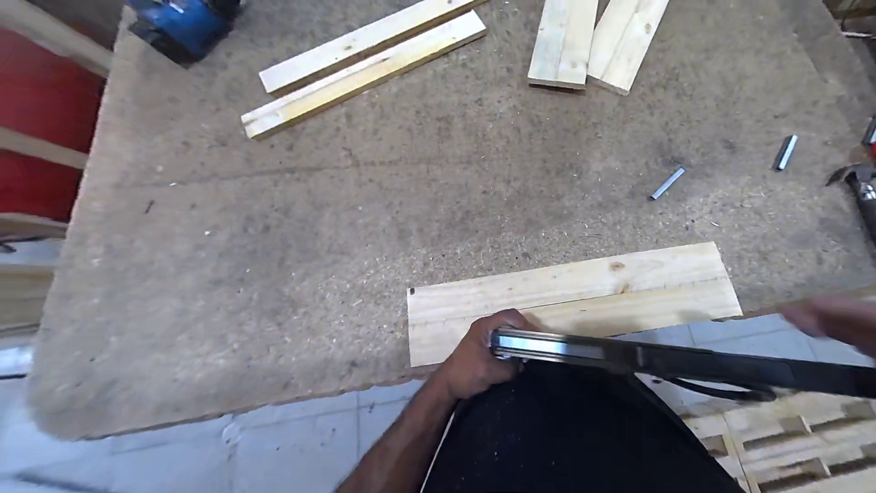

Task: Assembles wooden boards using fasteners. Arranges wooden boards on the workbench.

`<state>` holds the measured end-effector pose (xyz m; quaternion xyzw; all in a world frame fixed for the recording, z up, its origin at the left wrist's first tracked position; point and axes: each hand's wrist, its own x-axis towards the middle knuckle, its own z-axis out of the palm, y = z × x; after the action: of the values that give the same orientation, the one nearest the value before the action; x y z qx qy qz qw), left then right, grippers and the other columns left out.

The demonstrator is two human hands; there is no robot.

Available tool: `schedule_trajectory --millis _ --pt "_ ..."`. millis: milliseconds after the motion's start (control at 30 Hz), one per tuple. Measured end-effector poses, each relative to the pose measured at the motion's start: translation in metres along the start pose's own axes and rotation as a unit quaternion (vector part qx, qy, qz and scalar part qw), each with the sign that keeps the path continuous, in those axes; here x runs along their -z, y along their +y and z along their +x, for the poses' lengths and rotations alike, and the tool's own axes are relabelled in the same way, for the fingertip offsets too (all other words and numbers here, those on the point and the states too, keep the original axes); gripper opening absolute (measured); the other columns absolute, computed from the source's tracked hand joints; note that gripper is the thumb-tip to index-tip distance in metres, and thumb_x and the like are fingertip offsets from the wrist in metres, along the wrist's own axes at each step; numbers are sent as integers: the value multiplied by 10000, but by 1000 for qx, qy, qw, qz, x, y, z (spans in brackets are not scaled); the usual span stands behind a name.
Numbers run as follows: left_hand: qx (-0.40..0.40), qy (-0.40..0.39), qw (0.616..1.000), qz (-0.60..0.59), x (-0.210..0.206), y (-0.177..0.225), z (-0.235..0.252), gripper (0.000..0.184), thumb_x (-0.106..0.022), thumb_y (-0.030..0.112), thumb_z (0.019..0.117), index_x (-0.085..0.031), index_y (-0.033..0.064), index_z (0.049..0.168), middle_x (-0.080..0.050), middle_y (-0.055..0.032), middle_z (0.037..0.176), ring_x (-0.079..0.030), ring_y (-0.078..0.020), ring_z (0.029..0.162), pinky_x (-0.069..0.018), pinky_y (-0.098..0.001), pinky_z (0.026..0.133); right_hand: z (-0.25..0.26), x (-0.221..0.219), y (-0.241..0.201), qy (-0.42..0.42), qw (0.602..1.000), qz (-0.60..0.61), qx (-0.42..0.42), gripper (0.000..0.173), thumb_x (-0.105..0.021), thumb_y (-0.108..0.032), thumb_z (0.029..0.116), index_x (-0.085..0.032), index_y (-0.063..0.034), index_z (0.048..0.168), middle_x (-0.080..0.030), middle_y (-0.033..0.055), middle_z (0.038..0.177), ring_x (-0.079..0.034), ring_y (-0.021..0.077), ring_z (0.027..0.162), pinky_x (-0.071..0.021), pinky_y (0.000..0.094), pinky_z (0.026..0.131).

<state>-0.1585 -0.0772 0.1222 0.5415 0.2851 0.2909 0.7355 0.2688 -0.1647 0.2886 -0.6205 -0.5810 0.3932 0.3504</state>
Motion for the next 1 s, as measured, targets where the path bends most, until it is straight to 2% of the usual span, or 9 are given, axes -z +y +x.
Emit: schedule_trajectory --millis 167,267,333,400,500,667,733,800,1000 --pt "104 72 989 82 -17 29 12 369 -819 37 713 -695 107 1053 -735 -12 953 -708 -126 877 -616 -366 789 52 -119 14 43 976 205 65 1004 -313 -925 843 -390 -262 1593 -369 -23 1661 -306 244 1548 -317 514 1240" --pt "117 81 989 26 -10 30 12 377 -849 135 780 -697 68 1119 -751 -66 992 -726 -174 901 -626 -397 823 50 -119 15 22 993 -61 101 943 -298 -828 934 -263 -212 1647 -214 58 1718 -240 287 1567 -307 558 1238" --pt "164 102 981 15 -21 27 22 352 -835 220 809 -701 68 1097 -737 -69 925 -707 -179 813 -611 -393 749 47 -122 12 47 962 -228 146 853 -474 -744 941 -481 -96 1497 -457 230 1537 -462 404 1403 -433 630 1082" --pt "244 139 960 -16 -37 19 38 303 -831 201 816 -695 36 1031 -718 -88 845 -693 -195 748 -598 -395 710 45 -142 12 -54 949 -281 130 648 -673 -617 910 -645 -122 1328 -706 152 1179 -688 338 1071 -576 587 886" --pt "351 163 910 -146 -52 6 56 293 -749 189 897 -654 -5 1095 -727 -133 929 -715 -220 841 -604 -409 794 70 -182 31 -335 876 -347 -32 746 -715 -526 901 -461 -216 1530 -734 132 1089 -708 377 993 -559 621 881" --pt "374 132 865 -308 -50 -12 42 364 -550 368 1046 -643 47 1190 -720 -109 1027 -702 -193 913 -593 -385 812 99 -196 37 -469 787 -373 -147 605 -689 -409 912 -505 -202 1449 -713 160 1092 -699 411 976 -552 644 814" --pt "380 142 899 -167 -35 -8 30 436 -439 463 1079 -642 80 1032 -664 -36 803 -639 -127 671 -552 -307 611 100 -199 31 -490 784 -343 -163 590 -669 -382 936 -491 -177 1460 -703 184 1108 -692 429 998 -544 653 825" --pt "365 217 897 119 -11 -7 20 458 -444 413 1095 -721 63 994 -725 -40 769 -706 -150 663 -618 -369 646 103 -204 32 -505 784 -311 -181 570 -628 -461 952 -517 -182 1436 -705 174 1095 -689 411 1013 -536 651 835" --pt "137 385 705 579 88 -78 3 445 -512 408 1032 -700 26 1162 -638 -195 1291 -546 -416 1276 -391 -606 1118 118 -244 27 -521 781 -286 -190 588 -553 -661 938 -582 -186 1282 -699 104 1014 -697 328 962 -556 585 789"
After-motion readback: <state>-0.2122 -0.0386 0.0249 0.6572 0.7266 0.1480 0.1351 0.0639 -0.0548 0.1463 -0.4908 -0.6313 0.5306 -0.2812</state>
